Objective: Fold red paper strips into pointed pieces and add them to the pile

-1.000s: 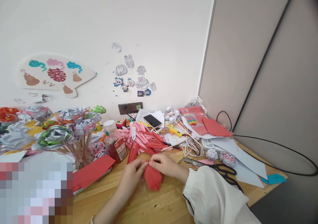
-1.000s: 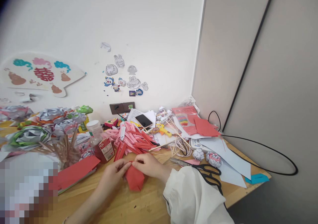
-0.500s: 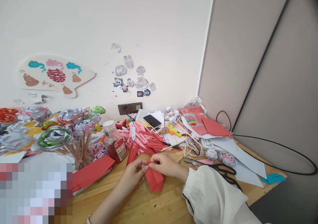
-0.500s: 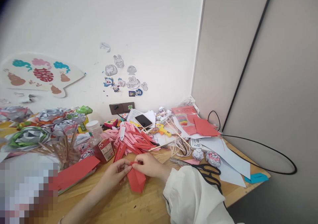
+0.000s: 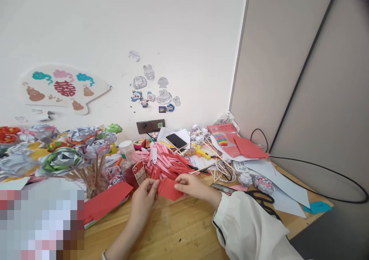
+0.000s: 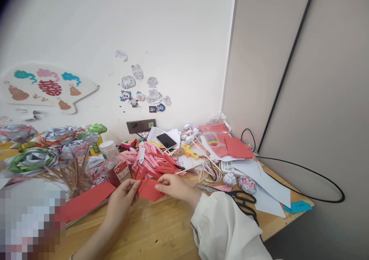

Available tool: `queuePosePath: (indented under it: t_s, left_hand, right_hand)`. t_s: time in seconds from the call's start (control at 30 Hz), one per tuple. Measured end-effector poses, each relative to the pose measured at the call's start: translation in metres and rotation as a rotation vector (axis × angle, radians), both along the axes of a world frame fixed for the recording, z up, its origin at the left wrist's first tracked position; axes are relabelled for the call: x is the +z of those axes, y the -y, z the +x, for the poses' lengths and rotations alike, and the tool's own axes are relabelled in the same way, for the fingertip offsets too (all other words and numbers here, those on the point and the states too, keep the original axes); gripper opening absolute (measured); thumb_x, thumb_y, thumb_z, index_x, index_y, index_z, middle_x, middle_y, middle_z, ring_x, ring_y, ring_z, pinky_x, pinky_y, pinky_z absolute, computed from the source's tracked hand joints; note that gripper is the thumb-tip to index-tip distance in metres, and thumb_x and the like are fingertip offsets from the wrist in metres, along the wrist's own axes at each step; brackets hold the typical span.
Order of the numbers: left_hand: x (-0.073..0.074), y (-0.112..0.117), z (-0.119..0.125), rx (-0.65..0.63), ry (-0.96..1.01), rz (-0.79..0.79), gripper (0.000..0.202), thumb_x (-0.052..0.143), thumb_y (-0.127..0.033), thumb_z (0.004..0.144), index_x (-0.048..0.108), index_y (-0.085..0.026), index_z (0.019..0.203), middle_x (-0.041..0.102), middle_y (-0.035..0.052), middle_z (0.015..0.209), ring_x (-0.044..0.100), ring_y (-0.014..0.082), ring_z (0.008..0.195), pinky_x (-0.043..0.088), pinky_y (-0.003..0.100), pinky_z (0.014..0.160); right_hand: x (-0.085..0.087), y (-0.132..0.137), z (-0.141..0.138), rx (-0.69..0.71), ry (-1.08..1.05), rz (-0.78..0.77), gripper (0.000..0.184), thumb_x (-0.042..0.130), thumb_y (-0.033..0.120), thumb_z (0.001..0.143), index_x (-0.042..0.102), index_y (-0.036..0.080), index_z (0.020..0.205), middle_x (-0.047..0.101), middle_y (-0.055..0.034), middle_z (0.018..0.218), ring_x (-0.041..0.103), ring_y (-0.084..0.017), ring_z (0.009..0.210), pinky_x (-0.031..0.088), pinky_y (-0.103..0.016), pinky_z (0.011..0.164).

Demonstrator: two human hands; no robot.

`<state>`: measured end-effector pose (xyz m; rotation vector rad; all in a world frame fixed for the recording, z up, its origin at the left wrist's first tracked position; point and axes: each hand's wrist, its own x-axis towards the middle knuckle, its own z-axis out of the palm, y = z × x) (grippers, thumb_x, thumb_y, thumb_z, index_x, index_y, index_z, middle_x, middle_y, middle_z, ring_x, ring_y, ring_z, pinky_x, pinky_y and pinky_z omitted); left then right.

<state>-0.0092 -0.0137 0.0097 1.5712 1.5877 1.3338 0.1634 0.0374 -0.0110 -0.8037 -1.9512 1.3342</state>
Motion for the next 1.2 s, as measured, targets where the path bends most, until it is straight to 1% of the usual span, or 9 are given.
queuePosePath:
  t_s: [0.07,0.17,0.37,0.47,0.57,0.73,0.93,1.07,1.2]
  left_hand:
    - [0.002,-0.001,-0.003,0.015,0.098,0.005,0.028,0.043,-0.045,0.071,0.046,-0.019,0.062,0.046,-0.0073,0.039,0.042,0.0097,0.034,0.032,0.02,0.038]
    - [0.003,-0.002,-0.003,-0.017,0.169,-0.007,0.028,0.045,-0.046,0.069,0.046,-0.019,0.062,0.049,-0.0063,0.04,0.047,0.0112,0.036,0.037,0.022,0.039]
    - [0.004,-0.004,0.0,-0.087,0.247,-0.11,0.025,0.056,-0.038,0.06,0.049,-0.017,0.07,0.052,-0.0069,0.04,0.051,0.0113,0.037,0.041,0.022,0.04]
    - [0.005,-0.004,0.001,-0.137,0.31,-0.226,0.032,0.059,-0.036,0.057,0.052,-0.014,0.08,0.053,-0.0069,0.039,0.052,0.012,0.037,0.043,0.023,0.041]
    - [0.004,-0.005,0.0,-0.18,0.37,-0.293,0.033,0.062,-0.036,0.054,0.054,-0.013,0.077,0.054,-0.0056,0.039,0.053,0.012,0.037,0.044,0.024,0.042]
    - [0.005,-0.004,-0.002,-0.143,0.56,-0.276,0.035,0.066,-0.03,0.052,0.055,-0.013,0.081,0.056,-0.0043,0.042,0.052,0.0105,0.038,0.042,0.022,0.042]
    - [0.013,0.002,-0.001,-0.18,0.704,-0.273,0.028,0.066,-0.024,0.054,0.059,-0.014,0.079,0.056,-0.0039,0.042,0.05,0.0077,0.039,0.039,0.018,0.041]
    - [0.018,0.006,0.001,-0.221,0.755,-0.287,0.019,0.064,-0.024,0.055,0.059,-0.014,0.071,0.056,-0.0037,0.044,0.05,0.0076,0.041,0.04,0.018,0.042]
    - [0.019,0.006,0.002,-0.269,0.73,-0.325,0.022,0.062,-0.033,0.059,0.056,-0.015,0.07,0.057,-0.003,0.046,0.053,0.0092,0.042,0.041,0.02,0.043]
  right_hand:
    - [-0.005,-0.006,0.0,0.021,-0.034,-0.089,0.031,0.053,0.041,0.068,0.052,0.016,0.085,0.053,0.0013,0.062,0.049,-0.009,0.051,0.038,-0.019,0.047]
    - [-0.008,-0.011,-0.001,-0.017,-0.121,-0.114,0.029,0.055,0.039,0.067,0.052,0.014,0.082,0.054,0.0011,0.061,0.049,-0.008,0.048,0.039,-0.02,0.046]
    - [-0.001,-0.008,0.0,-0.153,-0.163,-0.028,0.025,0.051,0.036,0.071,0.054,0.014,0.083,0.052,0.0018,0.061,0.047,-0.006,0.047,0.038,-0.019,0.046]
    - [0.001,-0.007,0.001,-0.195,-0.147,0.021,0.024,0.051,0.035,0.071,0.055,0.014,0.082,0.052,0.0017,0.061,0.046,-0.007,0.048,0.038,-0.019,0.047]
    - [0.001,-0.009,0.002,-0.175,-0.17,-0.012,0.026,0.054,0.035,0.069,0.055,0.014,0.083,0.051,0.0023,0.059,0.047,-0.007,0.048,0.039,-0.02,0.048]
    - [0.002,-0.01,0.003,-0.093,-0.273,-0.073,0.03,0.058,0.034,0.066,0.055,0.013,0.089,0.052,0.0022,0.058,0.049,-0.007,0.048,0.04,-0.021,0.05]
    - [0.013,-0.001,0.002,-0.13,-0.371,-0.135,0.027,0.059,0.033,0.064,0.057,0.013,0.083,0.052,0.0023,0.057,0.05,-0.007,0.047,0.039,-0.021,0.049]
    - [0.015,0.002,0.001,-0.111,-0.358,-0.085,0.023,0.059,0.032,0.065,0.059,0.014,0.078,0.053,0.0012,0.061,0.05,-0.008,0.051,0.041,-0.021,0.05]
    - [0.011,0.001,0.003,-0.109,-0.268,0.069,0.019,0.053,0.029,0.07,0.06,0.015,0.08,0.056,-0.0013,0.07,0.05,-0.009,0.059,0.041,-0.021,0.053]
